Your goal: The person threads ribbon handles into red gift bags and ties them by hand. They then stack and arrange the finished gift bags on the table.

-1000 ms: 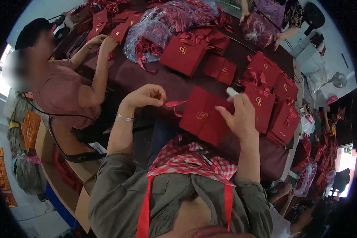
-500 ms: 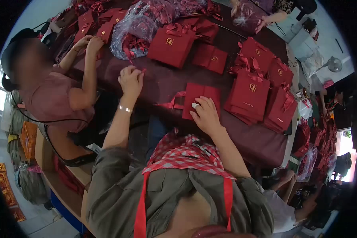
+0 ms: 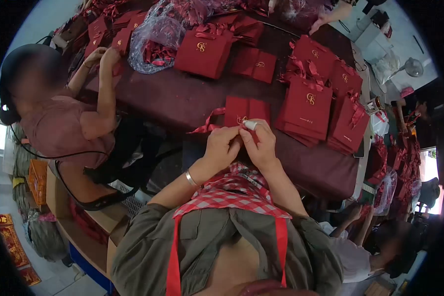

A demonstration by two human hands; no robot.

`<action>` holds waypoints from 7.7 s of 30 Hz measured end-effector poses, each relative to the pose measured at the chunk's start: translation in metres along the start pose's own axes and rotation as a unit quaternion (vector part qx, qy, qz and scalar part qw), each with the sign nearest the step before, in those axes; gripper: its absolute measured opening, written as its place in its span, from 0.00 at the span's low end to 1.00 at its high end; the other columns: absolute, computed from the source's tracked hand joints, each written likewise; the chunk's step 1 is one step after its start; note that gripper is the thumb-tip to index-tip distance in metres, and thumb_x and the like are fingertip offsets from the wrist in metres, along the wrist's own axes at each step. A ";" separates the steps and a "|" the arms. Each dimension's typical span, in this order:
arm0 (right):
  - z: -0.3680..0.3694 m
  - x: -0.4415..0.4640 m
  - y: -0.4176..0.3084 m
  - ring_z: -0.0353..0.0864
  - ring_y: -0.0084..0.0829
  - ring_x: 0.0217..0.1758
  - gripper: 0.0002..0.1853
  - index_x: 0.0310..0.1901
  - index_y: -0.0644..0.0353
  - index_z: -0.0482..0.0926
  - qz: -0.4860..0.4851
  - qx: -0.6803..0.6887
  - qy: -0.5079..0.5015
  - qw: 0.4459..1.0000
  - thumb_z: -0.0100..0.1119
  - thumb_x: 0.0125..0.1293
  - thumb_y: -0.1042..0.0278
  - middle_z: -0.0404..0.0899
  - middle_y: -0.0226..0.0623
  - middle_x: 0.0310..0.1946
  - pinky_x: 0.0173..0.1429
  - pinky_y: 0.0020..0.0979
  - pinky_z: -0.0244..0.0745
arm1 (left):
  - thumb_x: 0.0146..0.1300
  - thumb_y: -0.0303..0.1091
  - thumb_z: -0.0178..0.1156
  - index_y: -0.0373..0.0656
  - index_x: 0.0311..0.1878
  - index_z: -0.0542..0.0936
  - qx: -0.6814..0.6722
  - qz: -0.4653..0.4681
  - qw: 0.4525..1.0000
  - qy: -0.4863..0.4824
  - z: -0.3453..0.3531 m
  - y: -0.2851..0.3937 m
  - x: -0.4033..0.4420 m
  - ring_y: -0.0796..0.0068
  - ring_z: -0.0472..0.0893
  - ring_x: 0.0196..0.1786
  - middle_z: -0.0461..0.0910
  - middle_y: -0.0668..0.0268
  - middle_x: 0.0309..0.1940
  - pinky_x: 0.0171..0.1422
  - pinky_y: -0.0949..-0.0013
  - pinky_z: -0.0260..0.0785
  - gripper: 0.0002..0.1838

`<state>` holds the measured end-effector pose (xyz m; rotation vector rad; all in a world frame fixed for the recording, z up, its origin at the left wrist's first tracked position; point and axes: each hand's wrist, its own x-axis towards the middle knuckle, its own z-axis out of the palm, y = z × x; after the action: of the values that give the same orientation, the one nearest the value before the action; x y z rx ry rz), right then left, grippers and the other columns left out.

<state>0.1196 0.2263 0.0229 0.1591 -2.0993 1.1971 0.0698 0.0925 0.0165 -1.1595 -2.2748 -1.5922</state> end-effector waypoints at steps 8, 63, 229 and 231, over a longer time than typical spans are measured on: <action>-0.011 0.003 0.030 0.80 0.29 0.31 0.11 0.49 0.72 0.72 0.095 0.030 0.017 0.995 0.50 0.68 0.75 0.79 0.42 0.30 0.37 0.30 0.76 | 0.51 0.33 0.68 0.39 0.46 0.77 0.139 -0.047 0.988 0.038 -0.008 -0.029 0.020 0.59 0.78 0.37 0.75 0.58 0.39 0.41 0.62 0.72 0.19; 0.031 0.032 0.058 0.80 0.46 0.32 0.06 0.33 0.61 0.69 -0.010 -0.305 -0.138 0.942 0.50 0.64 0.68 0.77 0.45 0.26 0.34 0.42 0.75 | 0.61 0.20 0.57 0.32 0.54 0.75 -0.303 -0.349 0.887 0.014 0.018 -0.068 0.032 0.80 0.76 0.44 0.79 0.66 0.43 0.50 0.77 0.70 0.17; 0.042 0.034 0.074 0.73 0.41 0.40 0.05 0.30 0.58 0.70 -0.119 -0.258 -0.054 0.957 0.55 0.51 0.72 0.76 0.38 0.30 0.46 0.41 0.67 | 0.65 0.23 0.52 0.36 0.48 0.75 -0.362 -0.376 0.853 0.004 0.014 -0.079 0.033 0.76 0.77 0.43 0.77 0.66 0.42 0.49 0.74 0.70 0.09; 0.046 0.033 0.075 0.73 0.41 0.39 0.05 0.31 0.59 0.71 -0.117 -0.272 -0.060 0.953 0.55 0.53 0.72 0.75 0.38 0.30 0.44 0.41 0.68 | 0.65 0.23 0.52 0.36 0.48 0.74 -0.372 -0.396 0.839 0.006 0.012 -0.076 0.034 0.76 0.77 0.43 0.77 0.65 0.42 0.48 0.74 0.71 0.09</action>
<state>0.0393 0.2393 -0.0247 0.2212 -2.3569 0.4527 0.0004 0.1091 -0.0284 -0.1780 -2.2983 -2.9389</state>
